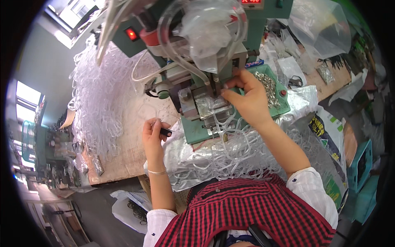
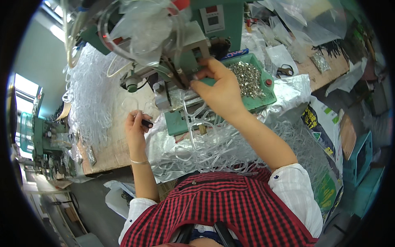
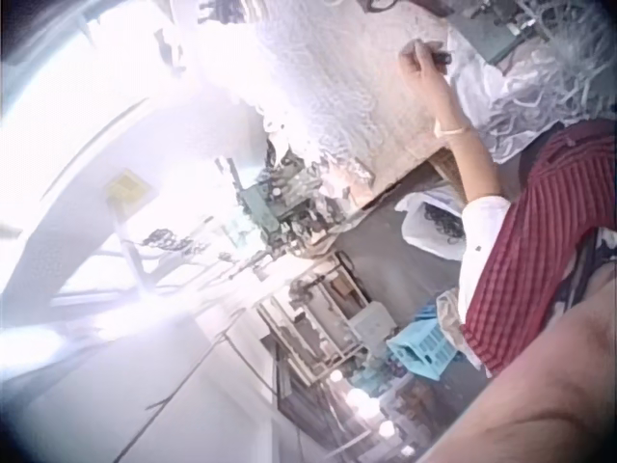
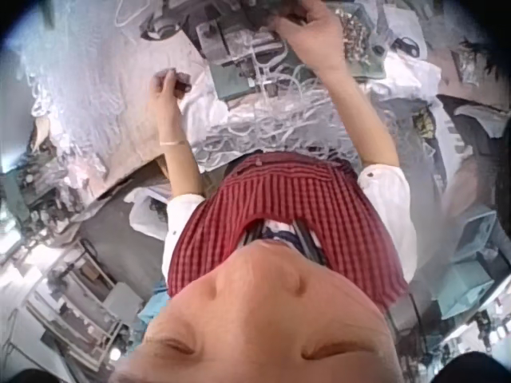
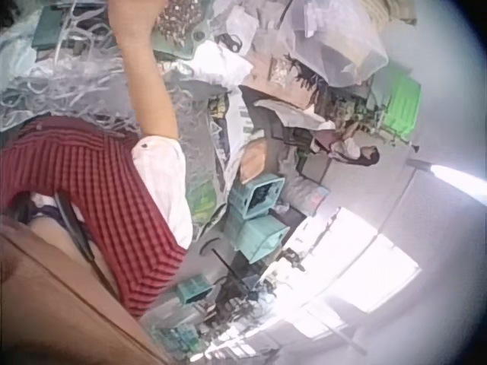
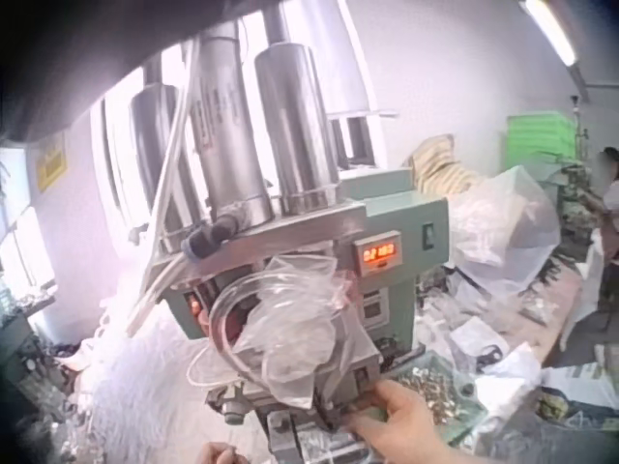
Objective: The person repeatedly picks small black plastic pieces and clear plastic rings, places them into a green machine, and presses a lever to assemble them. The person then removes the assembled units and places them on the table.
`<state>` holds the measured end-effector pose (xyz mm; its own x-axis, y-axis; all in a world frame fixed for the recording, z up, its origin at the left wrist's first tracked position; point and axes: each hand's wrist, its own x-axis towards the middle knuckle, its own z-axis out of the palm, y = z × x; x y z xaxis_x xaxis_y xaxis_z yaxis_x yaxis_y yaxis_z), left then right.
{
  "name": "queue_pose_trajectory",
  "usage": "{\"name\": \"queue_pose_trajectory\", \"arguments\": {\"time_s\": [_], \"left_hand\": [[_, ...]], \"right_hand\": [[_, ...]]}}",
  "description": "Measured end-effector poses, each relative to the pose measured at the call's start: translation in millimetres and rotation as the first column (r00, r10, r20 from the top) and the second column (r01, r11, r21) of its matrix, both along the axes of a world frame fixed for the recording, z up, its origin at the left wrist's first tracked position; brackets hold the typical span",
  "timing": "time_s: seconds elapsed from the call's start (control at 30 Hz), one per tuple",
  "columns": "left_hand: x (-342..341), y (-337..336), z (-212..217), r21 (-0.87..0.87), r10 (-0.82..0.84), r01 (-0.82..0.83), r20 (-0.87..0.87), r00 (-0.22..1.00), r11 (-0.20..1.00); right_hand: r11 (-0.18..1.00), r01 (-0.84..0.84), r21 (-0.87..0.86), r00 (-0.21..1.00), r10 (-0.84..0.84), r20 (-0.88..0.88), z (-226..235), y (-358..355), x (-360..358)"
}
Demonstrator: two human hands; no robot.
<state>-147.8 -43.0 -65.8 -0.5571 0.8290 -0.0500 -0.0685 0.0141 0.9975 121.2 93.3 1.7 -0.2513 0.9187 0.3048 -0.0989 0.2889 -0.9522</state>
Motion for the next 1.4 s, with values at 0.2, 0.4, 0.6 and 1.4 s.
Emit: {"name": "queue_pose_trajectory", "arguments": {"time_s": [0.2,0.4,0.6,1.4], "left_hand": [[34.9,14.5,59.3,0.496,0.017,-0.013,-0.004,1.000,0.868],[66.9,43.3,139.4,0.650,0.128,0.189,-0.408,0.904,0.736],[95.2,1.1,137.2,0.397,-0.481,0.485,-0.117,0.869,0.779],[41.2,-21.0,71.0,0.129,0.184,-0.137,-0.812,0.554,0.982]], "right_hand": [[0.998,-0.005,-0.063,0.998,0.001,-0.059,2.1,-6.5,3.8],[0.974,-0.173,-0.146,0.976,0.149,-0.161,18.5,-13.4,-5.6],[0.981,-0.186,0.062,0.982,0.185,0.021,18.1,-19.4,31.7],[0.809,0.324,0.490,0.720,-0.547,0.426,-68.7,16.6,104.7]]}}
